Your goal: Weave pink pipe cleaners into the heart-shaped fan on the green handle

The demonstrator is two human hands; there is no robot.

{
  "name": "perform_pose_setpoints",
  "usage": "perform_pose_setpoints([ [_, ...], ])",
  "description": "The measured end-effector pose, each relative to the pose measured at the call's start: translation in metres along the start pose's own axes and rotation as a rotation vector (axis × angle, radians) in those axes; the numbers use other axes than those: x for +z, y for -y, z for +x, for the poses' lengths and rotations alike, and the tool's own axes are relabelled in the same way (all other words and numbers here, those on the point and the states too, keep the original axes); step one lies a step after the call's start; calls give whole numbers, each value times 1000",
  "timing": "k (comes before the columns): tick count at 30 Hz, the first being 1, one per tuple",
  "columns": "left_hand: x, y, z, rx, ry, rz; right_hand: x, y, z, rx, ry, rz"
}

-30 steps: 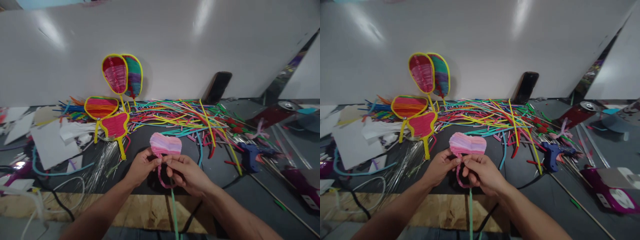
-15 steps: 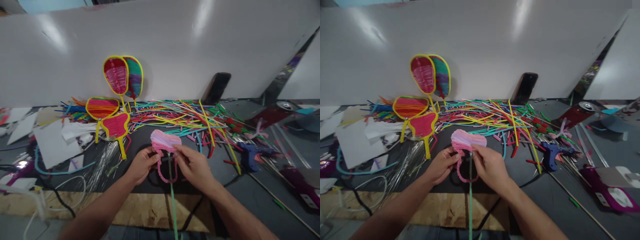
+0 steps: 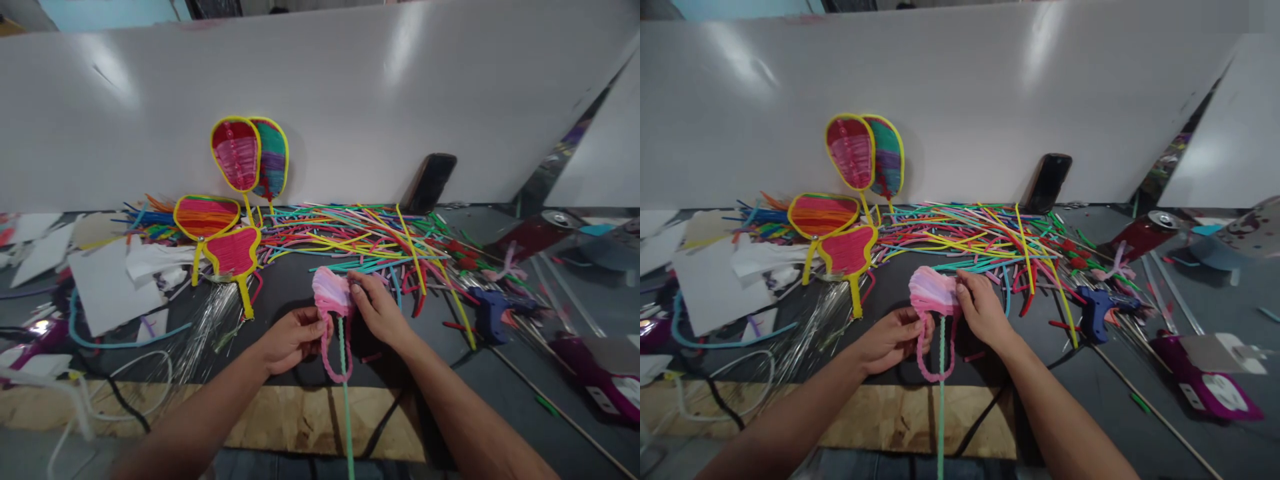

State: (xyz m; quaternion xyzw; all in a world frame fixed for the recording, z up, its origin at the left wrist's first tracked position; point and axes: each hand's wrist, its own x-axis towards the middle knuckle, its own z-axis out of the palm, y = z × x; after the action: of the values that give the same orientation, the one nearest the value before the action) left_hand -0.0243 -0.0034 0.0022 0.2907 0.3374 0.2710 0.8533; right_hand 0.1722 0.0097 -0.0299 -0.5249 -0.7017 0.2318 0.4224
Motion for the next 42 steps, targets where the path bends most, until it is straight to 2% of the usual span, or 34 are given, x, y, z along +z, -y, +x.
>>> perform_pose_setpoints([
  [3, -1, 1, 0, 27, -27, 28, 0, -1, 0, 21, 41, 38],
  [11, -13, -9, 3, 221, -177, 296, -13, -8, 3, 200, -34, 129],
  [15, -18, -9, 6, 225, -192, 352, -15, -4, 3, 265, -41, 175],
  [20, -14, -8, 7, 262, -229, 491, -14, -2, 2, 298, -40, 240],
  [26, -14, -11, 5, 269, -197, 658, -17, -1, 3, 331, -59, 261],
  [31, -17, -11, 3, 245, -147, 533, -17, 0, 4, 369, -51, 311],
  [37, -18, -11, 1, 58, -79, 176, -22, 5, 8, 418, -96, 326],
  [42, -16, -8, 1, -46, -25, 183, -22, -5, 8, 350, -156, 261],
])
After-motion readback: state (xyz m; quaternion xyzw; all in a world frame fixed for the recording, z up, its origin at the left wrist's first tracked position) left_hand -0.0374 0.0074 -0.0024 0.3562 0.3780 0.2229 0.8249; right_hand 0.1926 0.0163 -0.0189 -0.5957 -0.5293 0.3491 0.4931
